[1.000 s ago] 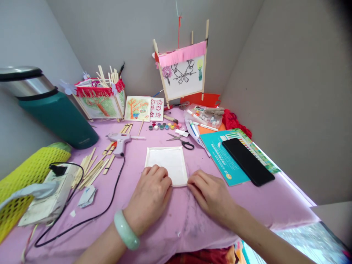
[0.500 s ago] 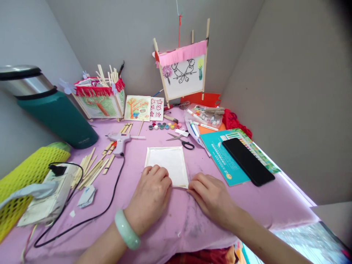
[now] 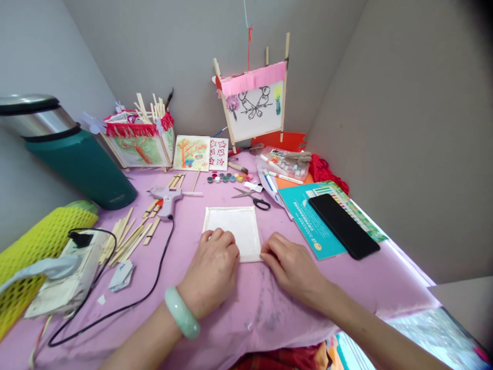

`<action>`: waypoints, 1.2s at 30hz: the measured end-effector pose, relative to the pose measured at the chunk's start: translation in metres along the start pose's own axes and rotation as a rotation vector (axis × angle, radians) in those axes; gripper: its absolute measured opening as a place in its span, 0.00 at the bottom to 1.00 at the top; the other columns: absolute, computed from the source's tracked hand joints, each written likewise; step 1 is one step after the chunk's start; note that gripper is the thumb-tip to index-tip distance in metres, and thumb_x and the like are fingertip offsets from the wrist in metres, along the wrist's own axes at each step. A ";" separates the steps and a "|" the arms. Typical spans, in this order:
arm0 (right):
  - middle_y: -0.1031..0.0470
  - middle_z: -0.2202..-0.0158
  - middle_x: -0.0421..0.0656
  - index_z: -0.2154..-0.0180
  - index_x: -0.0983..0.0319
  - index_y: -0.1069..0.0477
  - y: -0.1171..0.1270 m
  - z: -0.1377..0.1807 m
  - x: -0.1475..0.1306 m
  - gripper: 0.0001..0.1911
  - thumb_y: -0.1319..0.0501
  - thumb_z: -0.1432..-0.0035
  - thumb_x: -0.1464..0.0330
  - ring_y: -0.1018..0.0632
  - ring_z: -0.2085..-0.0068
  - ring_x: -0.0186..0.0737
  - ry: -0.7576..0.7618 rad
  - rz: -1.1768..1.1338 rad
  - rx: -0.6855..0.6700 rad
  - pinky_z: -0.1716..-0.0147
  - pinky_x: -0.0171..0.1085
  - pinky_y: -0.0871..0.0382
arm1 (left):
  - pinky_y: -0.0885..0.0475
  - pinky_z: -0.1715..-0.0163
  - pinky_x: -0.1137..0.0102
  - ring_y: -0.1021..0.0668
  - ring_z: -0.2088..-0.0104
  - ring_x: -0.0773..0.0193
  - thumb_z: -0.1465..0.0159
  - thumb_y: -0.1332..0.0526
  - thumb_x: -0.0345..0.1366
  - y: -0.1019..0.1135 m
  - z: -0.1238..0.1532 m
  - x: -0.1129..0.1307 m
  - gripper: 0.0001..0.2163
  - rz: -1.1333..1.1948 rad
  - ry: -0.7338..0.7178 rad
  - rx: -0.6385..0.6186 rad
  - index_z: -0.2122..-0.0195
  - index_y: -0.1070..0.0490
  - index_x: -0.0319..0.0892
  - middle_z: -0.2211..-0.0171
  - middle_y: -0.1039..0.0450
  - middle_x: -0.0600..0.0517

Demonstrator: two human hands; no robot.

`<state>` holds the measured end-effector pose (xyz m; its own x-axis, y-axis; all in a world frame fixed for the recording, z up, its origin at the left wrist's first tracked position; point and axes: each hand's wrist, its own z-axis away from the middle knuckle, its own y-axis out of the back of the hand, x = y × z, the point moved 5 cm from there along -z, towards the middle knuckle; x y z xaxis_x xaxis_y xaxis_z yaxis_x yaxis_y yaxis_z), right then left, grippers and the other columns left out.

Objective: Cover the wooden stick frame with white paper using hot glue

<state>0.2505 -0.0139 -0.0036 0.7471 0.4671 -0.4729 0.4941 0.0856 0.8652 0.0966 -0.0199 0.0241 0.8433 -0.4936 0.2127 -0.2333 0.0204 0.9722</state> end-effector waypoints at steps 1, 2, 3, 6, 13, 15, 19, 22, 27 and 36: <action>0.30 0.66 0.42 0.67 0.62 0.34 0.000 -0.002 0.001 0.06 0.46 0.36 0.71 0.28 0.66 0.38 -0.023 -0.009 -0.006 0.65 0.36 0.39 | 0.38 0.57 0.58 0.32 0.60 0.57 0.35 0.49 0.28 0.000 -0.001 0.000 0.11 0.006 0.007 -0.004 0.70 0.28 0.39 0.66 0.31 0.48; 0.30 0.66 0.42 0.67 0.61 0.34 0.001 -0.003 0.002 0.06 0.46 0.36 0.71 0.28 0.66 0.37 -0.045 -0.019 -0.010 0.65 0.36 0.39 | 0.38 0.57 0.58 0.32 0.60 0.57 0.35 0.48 0.28 0.000 -0.002 -0.001 0.11 0.015 0.013 -0.009 0.70 0.28 0.39 0.66 0.31 0.48; 0.30 0.67 0.41 0.68 0.61 0.34 0.001 -0.005 0.003 0.06 0.45 0.37 0.71 0.28 0.66 0.37 -0.067 -0.030 -0.013 0.66 0.36 0.39 | 0.37 0.57 0.58 0.32 0.60 0.57 0.36 0.48 0.28 0.000 -0.002 -0.002 0.10 0.024 0.020 -0.014 0.71 0.28 0.39 0.66 0.31 0.48; 0.29 0.68 0.40 0.69 0.61 0.34 0.001 -0.009 0.006 0.06 0.44 0.39 0.71 0.28 0.66 0.36 -0.123 -0.063 -0.030 0.66 0.35 0.40 | 0.37 0.57 0.59 0.31 0.60 0.57 0.36 0.48 0.29 0.000 -0.005 -0.004 0.10 0.051 0.031 -0.038 0.72 0.29 0.40 0.66 0.30 0.48; 0.30 0.72 0.38 0.73 0.61 0.35 0.007 -0.022 0.005 0.05 0.41 0.46 0.71 0.31 0.71 0.33 -0.206 -0.062 -0.117 0.72 0.33 0.45 | 0.36 0.59 0.59 0.29 0.61 0.57 0.41 0.47 0.30 0.000 -0.014 -0.009 0.10 0.061 0.070 -0.112 0.75 0.28 0.40 0.68 0.28 0.48; 0.30 0.73 0.37 0.74 0.60 0.35 0.008 -0.028 0.005 0.05 0.40 0.48 0.72 0.32 0.72 0.33 -0.215 -0.050 -0.162 0.73 0.33 0.47 | 0.36 0.59 0.59 0.29 0.61 0.56 0.42 0.46 0.30 0.000 -0.017 -0.011 0.09 0.051 0.074 -0.151 0.75 0.27 0.41 0.68 0.27 0.48; 0.30 0.74 0.37 0.75 0.60 0.36 0.007 -0.038 0.004 0.05 0.40 0.51 0.72 0.34 0.73 0.32 -0.170 -0.028 -0.271 0.75 0.33 0.48 | 0.36 0.61 0.58 0.27 0.62 0.55 0.45 0.45 0.31 -0.001 -0.023 -0.014 0.09 0.038 0.065 -0.201 0.76 0.26 0.42 0.68 0.26 0.47; 0.30 0.74 0.37 0.74 0.60 0.36 0.009 -0.040 0.002 0.05 0.41 0.50 0.72 0.33 0.73 0.32 -0.138 0.010 -0.306 0.76 0.34 0.49 | 0.35 0.61 0.59 0.26 0.63 0.54 0.45 0.45 0.31 0.000 -0.027 -0.016 0.08 0.034 0.064 -0.217 0.76 0.26 0.42 0.69 0.25 0.47; 0.27 0.69 0.41 0.71 0.61 0.32 0.023 -0.039 -0.015 0.02 0.39 0.46 0.72 0.28 0.70 0.36 -0.090 0.127 -0.168 0.72 0.35 0.45 | 0.34 0.60 0.57 0.25 0.63 0.53 0.45 0.43 0.30 0.001 -0.031 -0.017 0.07 0.027 0.062 -0.231 0.76 0.26 0.42 0.69 0.25 0.47; 0.20 0.65 0.45 0.63 0.63 0.27 -0.002 -0.039 -0.044 0.09 0.45 0.42 0.77 0.21 0.64 0.42 -0.023 0.080 -0.257 0.68 0.35 0.40 | 0.33 0.60 0.61 0.24 0.62 0.54 0.44 0.40 0.34 0.005 -0.033 -0.024 0.05 0.089 0.058 -0.209 0.73 0.25 0.42 0.69 0.25 0.48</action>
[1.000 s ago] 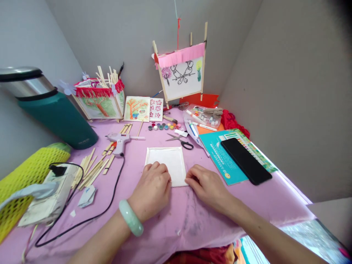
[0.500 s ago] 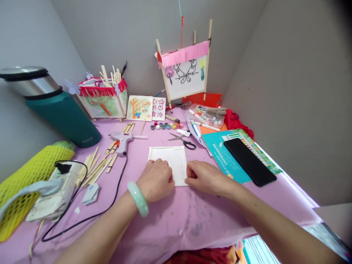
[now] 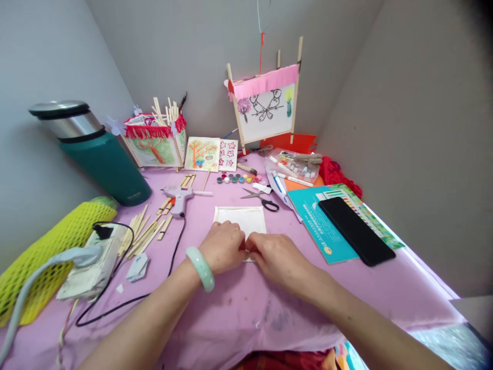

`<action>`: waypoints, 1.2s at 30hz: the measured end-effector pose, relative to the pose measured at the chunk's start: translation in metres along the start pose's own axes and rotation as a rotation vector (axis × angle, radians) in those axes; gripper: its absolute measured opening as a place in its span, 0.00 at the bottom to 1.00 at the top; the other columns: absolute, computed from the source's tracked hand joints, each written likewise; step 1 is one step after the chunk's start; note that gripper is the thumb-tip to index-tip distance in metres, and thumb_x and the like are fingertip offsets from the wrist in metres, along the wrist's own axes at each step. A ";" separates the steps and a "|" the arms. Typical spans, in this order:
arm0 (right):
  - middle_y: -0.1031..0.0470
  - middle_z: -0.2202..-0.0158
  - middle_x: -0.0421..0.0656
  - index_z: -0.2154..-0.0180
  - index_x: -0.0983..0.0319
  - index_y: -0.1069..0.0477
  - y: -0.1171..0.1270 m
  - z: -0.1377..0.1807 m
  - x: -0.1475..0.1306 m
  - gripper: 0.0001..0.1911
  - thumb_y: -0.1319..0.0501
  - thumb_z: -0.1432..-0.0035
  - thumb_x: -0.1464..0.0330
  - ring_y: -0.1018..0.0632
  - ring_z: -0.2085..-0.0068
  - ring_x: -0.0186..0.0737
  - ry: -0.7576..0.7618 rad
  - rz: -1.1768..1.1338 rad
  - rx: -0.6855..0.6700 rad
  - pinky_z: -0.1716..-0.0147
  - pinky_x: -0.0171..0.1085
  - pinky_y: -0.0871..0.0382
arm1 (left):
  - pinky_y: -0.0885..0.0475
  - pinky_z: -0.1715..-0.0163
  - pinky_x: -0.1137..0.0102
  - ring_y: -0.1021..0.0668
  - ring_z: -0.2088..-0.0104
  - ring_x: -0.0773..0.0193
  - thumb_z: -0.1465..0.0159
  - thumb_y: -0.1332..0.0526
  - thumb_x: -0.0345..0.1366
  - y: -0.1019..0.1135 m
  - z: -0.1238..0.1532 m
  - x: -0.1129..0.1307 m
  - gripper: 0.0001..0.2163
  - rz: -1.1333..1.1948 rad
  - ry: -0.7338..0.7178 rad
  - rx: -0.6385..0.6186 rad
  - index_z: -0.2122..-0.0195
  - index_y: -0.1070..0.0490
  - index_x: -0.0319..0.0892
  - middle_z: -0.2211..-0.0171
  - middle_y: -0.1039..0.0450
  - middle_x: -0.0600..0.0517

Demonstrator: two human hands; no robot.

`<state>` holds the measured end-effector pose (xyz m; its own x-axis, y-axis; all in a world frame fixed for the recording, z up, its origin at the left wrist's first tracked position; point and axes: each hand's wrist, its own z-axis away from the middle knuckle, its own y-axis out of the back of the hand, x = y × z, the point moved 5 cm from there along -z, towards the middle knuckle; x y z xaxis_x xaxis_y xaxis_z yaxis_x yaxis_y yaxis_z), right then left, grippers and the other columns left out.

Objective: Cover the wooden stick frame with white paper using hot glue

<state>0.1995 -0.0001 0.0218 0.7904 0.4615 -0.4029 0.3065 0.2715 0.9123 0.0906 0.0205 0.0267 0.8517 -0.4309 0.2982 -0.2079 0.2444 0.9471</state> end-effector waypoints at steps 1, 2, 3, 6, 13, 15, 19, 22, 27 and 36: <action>0.20 0.66 0.45 0.63 0.63 0.27 -0.002 -0.001 0.001 0.10 0.45 0.42 0.77 0.21 0.65 0.42 0.004 0.027 -0.005 0.69 0.35 0.41 | 0.32 0.60 0.63 0.24 0.62 0.56 0.43 0.40 0.34 0.005 0.002 -0.005 0.04 0.026 0.002 0.016 0.71 0.25 0.42 0.67 0.25 0.49; 0.20 0.67 0.44 0.63 0.62 0.27 -0.003 -0.001 0.001 0.10 0.45 0.42 0.77 0.21 0.66 0.42 0.012 0.052 -0.006 0.70 0.35 0.42 | 0.32 0.60 0.65 0.24 0.62 0.58 0.42 0.41 0.33 0.011 0.006 -0.011 0.05 0.049 0.009 0.041 0.68 0.25 0.43 0.65 0.25 0.50; 0.20 0.68 0.43 0.63 0.62 0.27 -0.003 -0.002 0.001 0.10 0.45 0.42 0.77 0.21 0.66 0.42 0.025 0.075 -0.004 0.71 0.35 0.43 | 0.32 0.60 0.67 0.24 0.61 0.60 0.41 0.43 0.32 0.017 0.012 -0.018 0.07 0.073 0.026 0.079 0.65 0.26 0.42 0.64 0.25 0.50; 0.20 0.68 0.43 0.65 0.61 0.27 -0.001 -0.003 -0.002 0.09 0.44 0.42 0.77 0.21 0.68 0.43 0.071 0.147 -0.004 0.73 0.36 0.46 | 0.33 0.61 0.68 0.26 0.63 0.62 0.39 0.45 0.31 0.030 0.038 -0.037 0.07 0.138 0.121 0.194 0.64 0.28 0.42 0.65 0.27 0.51; 0.21 0.69 0.45 0.67 0.61 0.29 0.000 -0.011 -0.017 0.05 0.42 0.42 0.75 0.21 0.68 0.45 0.095 0.263 -0.058 0.75 0.37 0.47 | 0.34 0.58 0.62 0.29 0.60 0.59 0.44 0.39 0.29 -0.001 0.085 -0.036 0.10 0.204 0.162 0.175 0.61 0.34 0.43 0.61 0.32 0.51; 0.21 0.69 0.47 0.65 0.62 0.29 -0.002 -0.013 -0.021 0.05 0.42 0.43 0.75 0.21 0.67 0.47 0.097 0.308 -0.067 0.75 0.37 0.46 | 0.34 0.58 0.62 0.30 0.60 0.59 0.44 0.41 0.28 -0.006 0.086 -0.034 0.10 0.201 0.168 0.210 0.61 0.35 0.43 0.62 0.33 0.51; 0.22 0.67 0.48 0.64 0.62 0.29 -0.008 -0.016 -0.027 0.08 0.43 0.44 0.77 0.21 0.66 0.46 0.110 0.325 -0.067 0.74 0.37 0.44 | 0.35 0.60 0.62 0.31 0.61 0.59 0.43 0.43 0.26 -0.006 0.082 -0.033 0.08 0.181 0.149 0.252 0.63 0.36 0.43 0.64 0.34 0.51; 0.23 0.66 0.45 0.64 0.62 0.29 -0.012 -0.020 -0.028 0.08 0.43 0.45 0.78 0.22 0.65 0.43 0.150 0.227 -0.065 0.72 0.36 0.43 | 0.35 0.60 0.62 0.31 0.62 0.58 0.43 0.43 0.26 -0.006 0.081 -0.034 0.08 0.175 0.138 0.251 0.64 0.36 0.43 0.65 0.34 0.51; 0.25 0.66 0.41 0.65 0.61 0.28 -0.012 -0.030 -0.028 0.07 0.40 0.47 0.76 0.26 0.66 0.37 0.189 -0.072 -0.072 0.69 0.33 0.41 | 0.35 0.61 0.63 0.31 0.62 0.59 0.43 0.44 0.26 -0.007 0.081 -0.034 0.08 0.162 0.127 0.247 0.64 0.36 0.43 0.65 0.34 0.51; 0.30 0.68 0.38 0.68 0.60 0.28 -0.020 -0.038 -0.030 0.02 0.39 0.45 0.72 0.29 0.67 0.34 0.209 -0.224 -0.072 0.67 0.32 0.42 | 0.34 0.61 0.63 0.31 0.63 0.60 0.43 0.45 0.26 -0.008 0.086 -0.037 0.07 0.216 0.116 0.285 0.65 0.38 0.44 0.65 0.34 0.52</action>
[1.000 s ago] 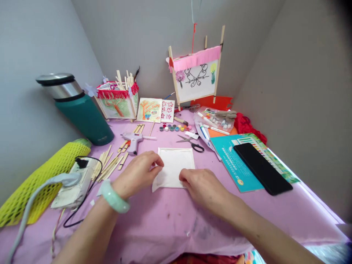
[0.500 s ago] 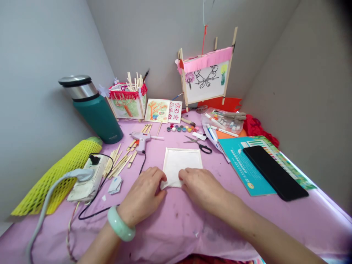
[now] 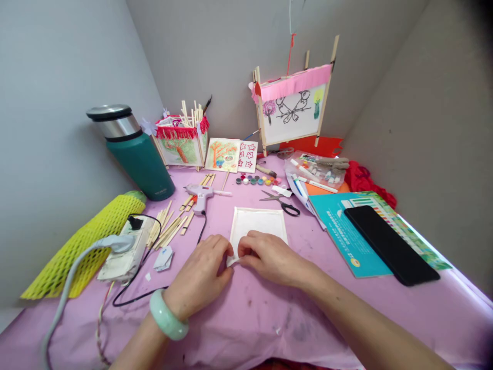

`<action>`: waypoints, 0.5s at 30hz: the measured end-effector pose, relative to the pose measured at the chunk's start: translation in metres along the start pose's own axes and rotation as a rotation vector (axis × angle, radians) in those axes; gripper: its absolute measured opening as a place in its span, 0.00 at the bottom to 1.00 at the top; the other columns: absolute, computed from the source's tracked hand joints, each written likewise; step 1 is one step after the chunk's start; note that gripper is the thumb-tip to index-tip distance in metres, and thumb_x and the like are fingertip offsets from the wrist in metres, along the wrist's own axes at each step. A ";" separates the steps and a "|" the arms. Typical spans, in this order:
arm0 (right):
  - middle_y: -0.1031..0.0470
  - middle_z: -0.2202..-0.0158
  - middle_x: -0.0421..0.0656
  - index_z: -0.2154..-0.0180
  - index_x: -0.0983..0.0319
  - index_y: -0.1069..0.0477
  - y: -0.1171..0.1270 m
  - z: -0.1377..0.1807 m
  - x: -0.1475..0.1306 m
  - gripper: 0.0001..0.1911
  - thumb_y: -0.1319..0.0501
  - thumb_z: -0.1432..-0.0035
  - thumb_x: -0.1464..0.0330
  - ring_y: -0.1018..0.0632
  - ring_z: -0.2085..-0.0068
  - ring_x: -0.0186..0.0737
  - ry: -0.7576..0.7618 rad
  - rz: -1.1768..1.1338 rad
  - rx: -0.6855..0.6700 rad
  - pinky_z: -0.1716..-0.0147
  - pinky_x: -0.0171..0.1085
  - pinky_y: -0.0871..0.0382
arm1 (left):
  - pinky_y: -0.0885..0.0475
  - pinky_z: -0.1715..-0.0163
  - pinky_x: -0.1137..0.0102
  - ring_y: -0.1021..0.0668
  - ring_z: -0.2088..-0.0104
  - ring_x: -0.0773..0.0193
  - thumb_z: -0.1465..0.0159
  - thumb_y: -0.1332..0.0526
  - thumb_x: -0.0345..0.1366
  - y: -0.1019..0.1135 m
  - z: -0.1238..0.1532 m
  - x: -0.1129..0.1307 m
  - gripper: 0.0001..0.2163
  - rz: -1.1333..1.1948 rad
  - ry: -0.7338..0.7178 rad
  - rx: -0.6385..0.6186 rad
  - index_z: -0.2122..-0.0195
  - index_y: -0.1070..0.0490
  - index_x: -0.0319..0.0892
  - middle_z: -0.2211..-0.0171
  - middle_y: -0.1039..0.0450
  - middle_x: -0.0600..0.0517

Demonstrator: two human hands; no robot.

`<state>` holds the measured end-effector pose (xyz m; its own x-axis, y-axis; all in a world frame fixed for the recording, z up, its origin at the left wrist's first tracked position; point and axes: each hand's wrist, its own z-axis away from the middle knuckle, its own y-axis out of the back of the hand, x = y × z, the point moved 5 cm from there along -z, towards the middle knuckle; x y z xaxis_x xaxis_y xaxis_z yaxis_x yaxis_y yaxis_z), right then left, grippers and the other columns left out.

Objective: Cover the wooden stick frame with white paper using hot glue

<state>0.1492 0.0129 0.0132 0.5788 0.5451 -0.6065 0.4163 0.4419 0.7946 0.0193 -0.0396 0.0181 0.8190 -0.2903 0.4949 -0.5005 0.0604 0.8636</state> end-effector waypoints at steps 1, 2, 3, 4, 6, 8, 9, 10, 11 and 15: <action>0.30 0.68 0.38 0.69 0.60 0.29 0.000 0.000 0.000 0.02 0.39 0.44 0.72 0.29 0.67 0.33 0.001 -0.003 0.004 0.67 0.32 0.42 | 0.34 0.61 0.63 0.31 0.63 0.60 0.42 0.45 0.27 -0.001 0.001 -0.001 0.06 0.011 0.008 0.009 0.65 0.38 0.44 0.65 0.35 0.52; 0.30 0.68 0.38 0.69 0.60 0.29 -0.001 0.000 0.001 0.02 0.39 0.44 0.72 0.29 0.67 0.33 0.000 -0.010 0.008 0.67 0.32 0.42 | 0.34 0.61 0.63 0.31 0.63 0.60 0.42 0.45 0.27 -0.001 0.002 -0.002 0.06 0.023 0.016 0.020 0.65 0.39 0.44 0.65 0.35 0.52; 0.30 0.68 0.38 0.69 0.60 0.29 -0.001 0.000 0.001 0.02 0.39 0.44 0.72 0.29 0.67 0.33 0.000 -0.019 0.011 0.67 0.32 0.42 | 0.34 0.61 0.63 0.31 0.63 0.60 0.42 0.44 0.27 -0.002 0.003 -0.002 0.06 0.035 0.024 0.032 0.65 0.39 0.44 0.65 0.35 0.52; 0.30 0.68 0.38 0.70 0.60 0.30 -0.001 0.000 0.001 0.03 0.39 0.44 0.72 0.29 0.67 0.33 0.000 -0.026 0.012 0.67 0.32 0.42 | 0.34 0.61 0.63 0.31 0.63 0.60 0.41 0.44 0.27 -0.002 0.004 -0.003 0.06 0.046 0.030 0.047 0.65 0.39 0.43 0.65 0.35 0.52; 0.30 0.67 0.37 0.70 0.60 0.30 -0.001 0.000 0.002 0.03 0.39 0.44 0.72 0.29 0.67 0.33 -0.002 -0.034 0.011 0.67 0.32 0.42 | 0.34 0.61 0.63 0.31 0.62 0.60 0.41 0.44 0.27 -0.003 0.006 -0.003 0.05 0.060 0.039 0.071 0.66 0.39 0.43 0.64 0.35 0.51; 0.30 0.67 0.37 0.70 0.59 0.30 -0.002 0.001 0.002 0.03 0.40 0.44 0.72 0.29 0.67 0.33 -0.006 -0.032 0.009 0.67 0.32 0.42 | 0.34 0.60 0.63 0.31 0.62 0.60 0.40 0.44 0.27 -0.003 0.006 -0.003 0.04 0.062 0.039 0.086 0.66 0.39 0.43 0.65 0.35 0.51; 0.30 0.67 0.37 0.69 0.59 0.30 -0.002 0.001 0.002 0.03 0.40 0.44 0.72 0.29 0.67 0.33 -0.008 -0.031 0.009 0.67 0.32 0.42 | 0.34 0.60 0.63 0.31 0.62 0.60 0.39 0.44 0.27 -0.003 0.007 -0.003 0.04 0.061 0.035 0.090 0.66 0.38 0.43 0.65 0.35 0.51; 0.30 0.67 0.37 0.69 0.59 0.30 -0.002 0.001 0.001 0.03 0.40 0.44 0.72 0.29 0.67 0.33 -0.010 -0.030 0.008 0.67 0.32 0.42 | 0.34 0.60 0.63 0.31 0.61 0.60 0.39 0.45 0.27 -0.003 0.007 -0.003 0.04 0.063 0.028 0.091 0.67 0.37 0.43 0.64 0.35 0.51; 0.30 0.67 0.37 0.69 0.59 0.30 -0.001 0.001 0.001 0.03 0.40 0.44 0.72 0.29 0.67 0.33 -0.011 -0.032 0.009 0.67 0.32 0.42 | 0.34 0.59 0.63 0.31 0.61 0.60 0.38 0.45 0.27 -0.003 0.007 -0.003 0.04 0.066 0.017 0.090 0.67 0.37 0.43 0.64 0.34 0.50; 0.30 0.68 0.37 0.68 0.59 0.30 -0.001 0.001 0.001 0.02 0.39 0.44 0.72 0.29 0.67 0.33 -0.018 -0.041 0.010 0.67 0.32 0.43 | 0.33 0.57 0.65 0.30 0.59 0.62 0.37 0.45 0.26 -0.003 0.008 -0.004 0.05 0.075 -0.005 0.089 0.67 0.34 0.42 0.61 0.33 0.50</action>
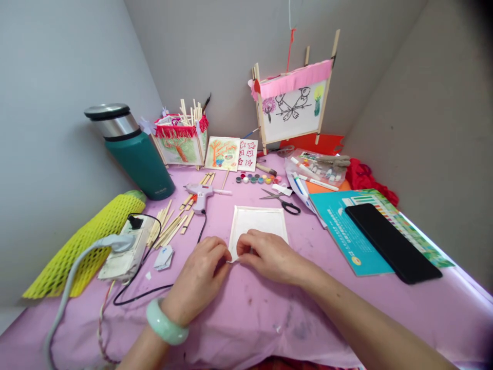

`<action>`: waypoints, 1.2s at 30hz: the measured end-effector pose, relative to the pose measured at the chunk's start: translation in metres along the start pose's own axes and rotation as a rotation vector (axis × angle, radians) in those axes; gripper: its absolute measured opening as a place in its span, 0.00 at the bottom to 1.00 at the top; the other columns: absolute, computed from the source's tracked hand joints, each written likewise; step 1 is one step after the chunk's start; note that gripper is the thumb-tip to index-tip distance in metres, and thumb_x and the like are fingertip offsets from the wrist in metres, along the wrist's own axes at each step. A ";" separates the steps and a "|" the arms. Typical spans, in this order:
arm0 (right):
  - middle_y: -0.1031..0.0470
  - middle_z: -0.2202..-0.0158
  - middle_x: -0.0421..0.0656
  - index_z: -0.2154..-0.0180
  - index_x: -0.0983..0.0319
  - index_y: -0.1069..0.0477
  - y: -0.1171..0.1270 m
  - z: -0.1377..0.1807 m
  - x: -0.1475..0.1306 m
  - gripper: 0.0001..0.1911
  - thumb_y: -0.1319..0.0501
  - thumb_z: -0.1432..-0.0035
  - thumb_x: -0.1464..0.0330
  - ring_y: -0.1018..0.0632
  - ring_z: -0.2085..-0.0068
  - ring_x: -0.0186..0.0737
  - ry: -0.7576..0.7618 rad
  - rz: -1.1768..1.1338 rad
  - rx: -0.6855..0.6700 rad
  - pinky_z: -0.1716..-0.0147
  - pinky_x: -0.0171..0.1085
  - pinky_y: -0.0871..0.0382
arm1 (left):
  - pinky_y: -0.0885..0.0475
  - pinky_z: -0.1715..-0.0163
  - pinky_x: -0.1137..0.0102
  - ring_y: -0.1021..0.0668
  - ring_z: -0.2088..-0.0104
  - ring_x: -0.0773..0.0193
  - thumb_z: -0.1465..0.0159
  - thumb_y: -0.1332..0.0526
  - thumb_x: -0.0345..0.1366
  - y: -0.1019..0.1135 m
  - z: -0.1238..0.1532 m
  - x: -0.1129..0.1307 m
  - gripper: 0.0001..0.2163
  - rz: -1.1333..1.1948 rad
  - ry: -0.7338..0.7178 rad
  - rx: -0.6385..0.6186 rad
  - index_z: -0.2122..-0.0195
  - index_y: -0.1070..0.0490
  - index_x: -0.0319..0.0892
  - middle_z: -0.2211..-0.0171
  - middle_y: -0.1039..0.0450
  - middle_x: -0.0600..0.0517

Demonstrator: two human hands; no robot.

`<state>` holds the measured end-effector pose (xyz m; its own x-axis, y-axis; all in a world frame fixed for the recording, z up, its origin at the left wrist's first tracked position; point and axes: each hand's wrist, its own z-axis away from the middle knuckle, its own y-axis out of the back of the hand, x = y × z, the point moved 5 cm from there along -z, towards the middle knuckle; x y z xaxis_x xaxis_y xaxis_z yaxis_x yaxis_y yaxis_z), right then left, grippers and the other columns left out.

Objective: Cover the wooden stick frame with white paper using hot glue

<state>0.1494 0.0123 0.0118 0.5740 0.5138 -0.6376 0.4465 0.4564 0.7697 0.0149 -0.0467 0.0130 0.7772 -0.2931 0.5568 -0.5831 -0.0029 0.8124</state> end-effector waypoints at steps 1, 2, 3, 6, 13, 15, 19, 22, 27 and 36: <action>0.30 0.68 0.37 0.68 0.59 0.30 0.000 0.000 0.000 0.02 0.39 0.44 0.72 0.29 0.67 0.33 -0.001 -0.001 -0.001 0.67 0.32 0.43 | 0.33 0.57 0.65 0.30 0.59 0.62 0.37 0.45 0.26 0.000 0.000 -0.001 0.05 -0.001 0.001 0.001 0.66 0.33 0.42 0.62 0.33 0.50; 0.30 0.68 0.37 0.69 0.59 0.30 0.000 0.000 0.000 0.02 0.39 0.44 0.71 0.29 0.67 0.33 -0.001 -0.001 -0.002 0.68 0.32 0.43 | 0.33 0.58 0.65 0.30 0.59 0.62 0.37 0.45 0.26 0.000 0.000 -0.001 0.05 -0.003 0.002 0.003 0.66 0.33 0.42 0.62 0.33 0.50; 0.30 0.68 0.37 0.69 0.59 0.30 0.000 0.000 0.000 0.02 0.39 0.44 0.71 0.29 0.67 0.33 0.001 -0.001 -0.003 0.68 0.32 0.43 | 0.33 0.58 0.65 0.29 0.60 0.62 0.37 0.45 0.26 -0.001 0.000 -0.002 0.05 -0.006 0.002 0.005 0.66 0.32 0.42 0.62 0.33 0.50; 0.30 0.68 0.37 0.69 0.59 0.30 0.000 0.000 0.000 0.02 0.39 0.45 0.71 0.29 0.67 0.32 0.004 -0.002 -0.003 0.68 0.32 0.43 | 0.33 0.58 0.65 0.29 0.60 0.62 0.37 0.45 0.27 -0.002 -0.001 -0.003 0.05 -0.029 -0.013 0.003 0.66 0.32 0.42 0.63 0.32 0.50; 0.30 0.68 0.36 0.70 0.59 0.31 -0.001 -0.003 0.003 0.02 0.40 0.45 0.70 0.30 0.67 0.32 -0.007 0.000 -0.005 0.69 0.32 0.45 | 0.34 0.58 0.64 0.30 0.61 0.60 0.34 0.47 0.29 -0.003 -0.008 -0.003 0.07 -0.109 -0.038 -0.108 0.67 0.31 0.42 0.64 0.31 0.50; 0.30 0.69 0.36 0.70 0.59 0.31 -0.002 -0.003 0.003 0.02 0.41 0.45 0.70 0.31 0.68 0.32 -0.013 0.010 0.002 0.69 0.32 0.46 | 0.35 0.59 0.64 0.30 0.61 0.60 0.35 0.47 0.29 -0.002 -0.010 -0.003 0.07 -0.130 -0.028 -0.125 0.67 0.31 0.42 0.64 0.31 0.50; 0.31 0.69 0.36 0.71 0.59 0.32 -0.003 -0.003 0.003 0.03 0.42 0.45 0.71 0.32 0.68 0.32 -0.027 0.040 0.016 0.70 0.33 0.47 | 0.35 0.61 0.65 0.29 0.62 0.60 0.38 0.46 0.28 0.000 -0.014 -0.001 0.05 -0.146 0.022 -0.126 0.69 0.33 0.42 0.66 0.31 0.50; 0.31 0.69 0.36 0.71 0.59 0.32 -0.003 -0.003 0.002 0.03 0.43 0.46 0.71 0.32 0.69 0.32 -0.030 0.058 0.031 0.71 0.33 0.48 | 0.37 0.65 0.67 0.29 0.66 0.61 0.41 0.46 0.27 0.002 -0.018 0.000 0.05 -0.171 0.066 -0.136 0.71 0.34 0.43 0.69 0.31 0.51; 0.31 0.69 0.37 0.71 0.59 0.32 -0.004 -0.002 0.002 0.03 0.44 0.46 0.71 0.32 0.70 0.32 -0.022 0.080 0.047 0.72 0.33 0.48 | 0.41 0.72 0.70 0.30 0.72 0.64 0.44 0.47 0.28 0.006 -0.028 -0.002 0.04 -0.225 0.130 -0.198 0.73 0.36 0.43 0.74 0.30 0.53; 0.29 0.70 0.38 0.70 0.59 0.32 -0.004 -0.005 0.005 0.03 0.44 0.48 0.70 0.31 0.70 0.34 -0.084 0.098 0.043 0.73 0.34 0.50 | 0.44 0.77 0.70 0.32 0.76 0.65 0.47 0.46 0.33 0.001 -0.048 -0.016 0.01 -0.273 0.149 -0.336 0.72 0.37 0.45 0.77 0.31 0.55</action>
<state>0.1469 0.0163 0.0055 0.6707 0.4908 -0.5561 0.4140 0.3744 0.8297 0.0129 0.0037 0.0135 0.9317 -0.1837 0.3133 -0.2621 0.2569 0.9302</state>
